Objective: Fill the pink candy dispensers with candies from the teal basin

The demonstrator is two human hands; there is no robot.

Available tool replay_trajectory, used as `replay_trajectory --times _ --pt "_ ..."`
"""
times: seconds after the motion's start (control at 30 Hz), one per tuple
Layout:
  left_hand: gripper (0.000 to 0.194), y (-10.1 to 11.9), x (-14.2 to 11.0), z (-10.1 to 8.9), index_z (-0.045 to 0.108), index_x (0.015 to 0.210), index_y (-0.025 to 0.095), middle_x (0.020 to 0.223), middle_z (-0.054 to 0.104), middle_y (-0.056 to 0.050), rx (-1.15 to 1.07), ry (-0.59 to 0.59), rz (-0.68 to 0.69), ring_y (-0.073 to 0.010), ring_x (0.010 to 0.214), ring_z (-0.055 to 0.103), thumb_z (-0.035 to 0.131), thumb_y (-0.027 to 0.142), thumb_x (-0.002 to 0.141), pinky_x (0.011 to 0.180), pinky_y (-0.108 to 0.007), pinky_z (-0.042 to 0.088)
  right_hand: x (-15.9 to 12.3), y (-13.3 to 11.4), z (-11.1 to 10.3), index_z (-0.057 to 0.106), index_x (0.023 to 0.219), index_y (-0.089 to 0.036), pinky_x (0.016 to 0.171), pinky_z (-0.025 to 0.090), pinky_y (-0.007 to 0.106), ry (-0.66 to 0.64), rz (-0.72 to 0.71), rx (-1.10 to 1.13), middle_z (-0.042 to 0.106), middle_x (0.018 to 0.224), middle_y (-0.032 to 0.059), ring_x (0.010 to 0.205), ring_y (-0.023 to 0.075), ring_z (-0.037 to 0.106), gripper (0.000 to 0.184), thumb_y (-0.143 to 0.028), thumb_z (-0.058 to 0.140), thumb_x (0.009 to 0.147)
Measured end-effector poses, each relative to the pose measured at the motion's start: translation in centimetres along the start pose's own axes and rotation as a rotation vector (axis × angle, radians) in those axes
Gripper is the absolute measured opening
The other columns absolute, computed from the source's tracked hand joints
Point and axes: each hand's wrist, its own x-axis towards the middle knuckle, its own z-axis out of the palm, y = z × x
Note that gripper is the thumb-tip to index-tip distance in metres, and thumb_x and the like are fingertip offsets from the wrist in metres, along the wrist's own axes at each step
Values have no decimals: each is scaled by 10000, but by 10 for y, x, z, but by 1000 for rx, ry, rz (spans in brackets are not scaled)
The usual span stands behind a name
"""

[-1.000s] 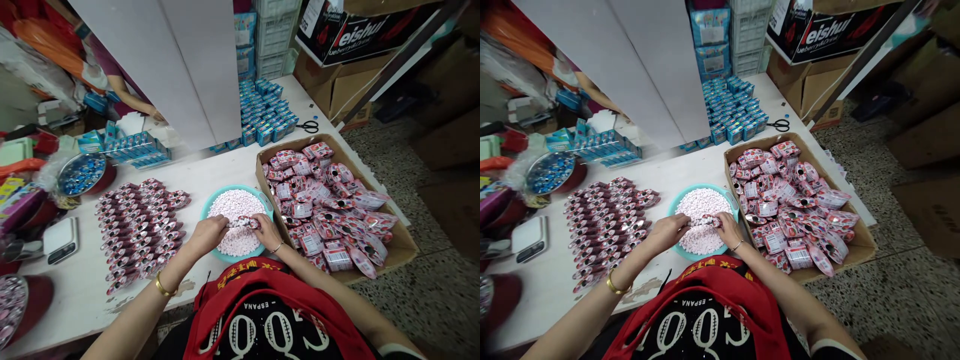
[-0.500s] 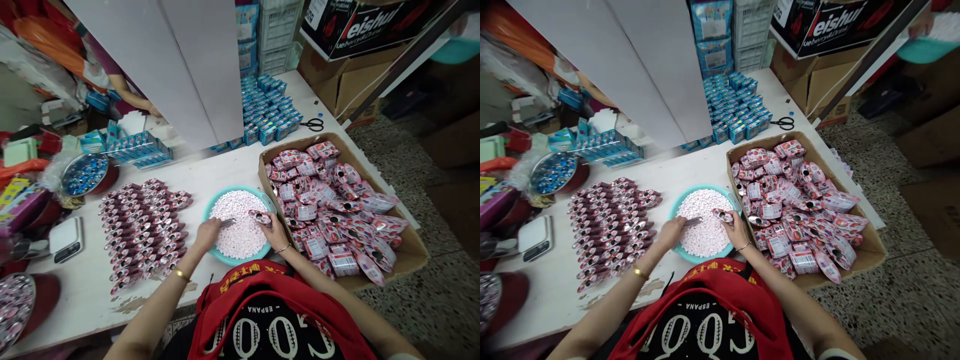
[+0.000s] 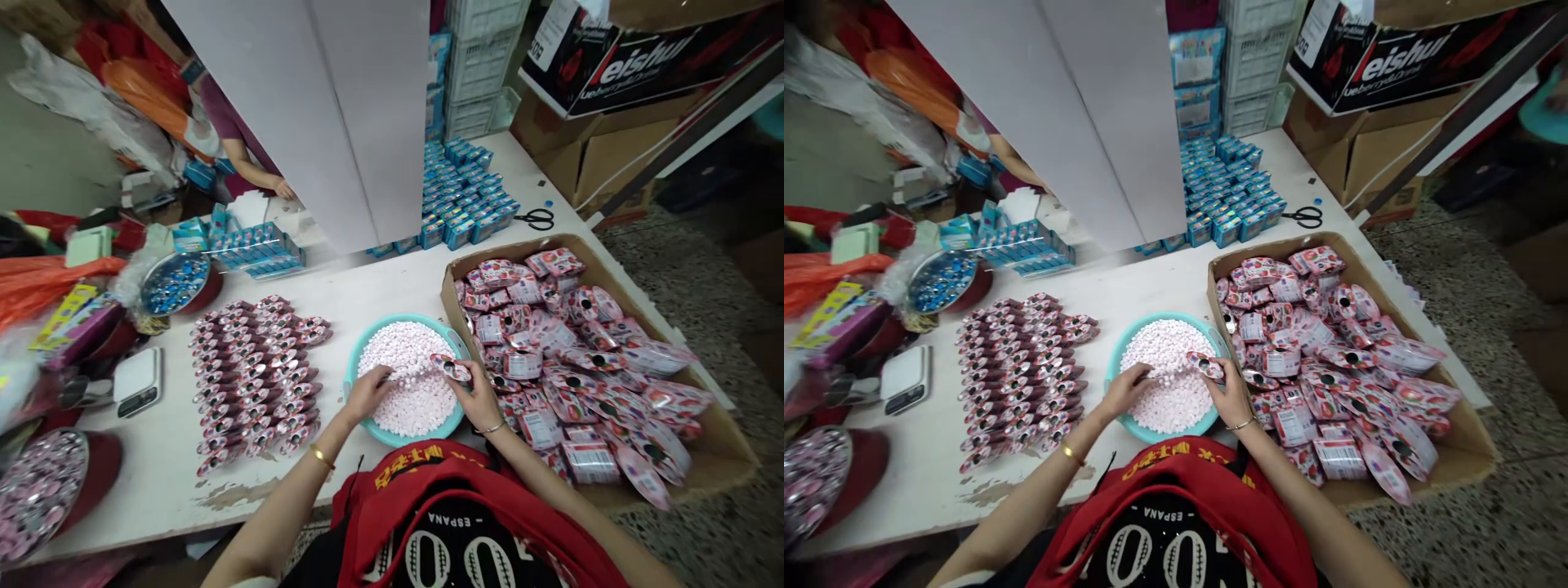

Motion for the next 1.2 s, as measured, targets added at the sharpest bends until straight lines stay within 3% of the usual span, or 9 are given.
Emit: replay_trajectory --times 0.13,0.27,0.47,0.63,0.77,0.9,1.07,1.13,1.2 --pt "288 16 -12 -39 564 1116 222 1075 660 -48 33 20 85 -181 981 615 492 408 908 872 -318 481 4 -1 3 516 1095 -196 895 489 430 -54 -63 -60 617 1050 103 1012 257 592 254 -275 545 855" --pt "252 50 -14 -67 579 1088 232 1047 663 -41 197 -70 160 -181 950 618 473 386 919 811 -296 480 5 -5 16 516 1129 -200 953 466 457 -131 -160 -82 601 1093 108 1080 262 561 342 -126 502 795" --pt "165 112 -11 -73 615 887 185 886 644 -93 628 -163 109 -221 808 613 452 205 894 687 -326 463 2 -9 29 531 1153 -210 965 463 466 -208 -235 -67 602 1103 105 1100 259 543 431 -70 476 749" --pt "236 140 -18 -81 627 863 164 848 623 -113 732 -138 102 -230 795 601 404 88 875 689 -345 460 -1 -7 31 540 1134 -216 931 479 431 -214 -197 4 621 1077 95 1060 242 573 362 -111 497 790" --pt "194 127 -22 -93 614 1001 192 955 612 -86 637 -91 82 -226 847 612 481 298 908 706 -333 480 -3 -9 32 541 1124 -209 925 488 404 -207 -138 102 639 1092 88 1057 230 601 292 -205 543 832" --pt "586 100 -19 -78 444 1316 225 1215 539 -94 348 -70 212 -234 1011 593 620 475 816 795 -324 494 -3 -22 44 560 1126 -206 878 516 411 -289 -108 173 675 1053 84 997 244 641 306 -309 586 839" --pt "292 63 -4 -73 547 1159 232 1018 603 -52 259 -88 229 -184 917 592 526 352 893 784 -288 471 8 -41 62 538 1224 -215 901 520 440 -354 -142 212 672 1114 103 1074 265 626 387 -358 568 865" --pt "284 39 3 -88 550 1147 231 1007 611 -50 261 25 147 -178 900 592 531 351 890 791 -286 469 15 -47 59 466 1319 -221 916 517 435 -299 -164 187 616 1229 123 1150 260 584 485 -369 571 869" --pt "302 7 9 -107 549 1152 227 1030 616 -61 295 169 48 -191 931 592 540 367 884 823 -300 468 23 -52 47 500 1291 -239 919 513 428 -244 -183 133 605 1233 116 1146 250 576 425 -359 552 886"
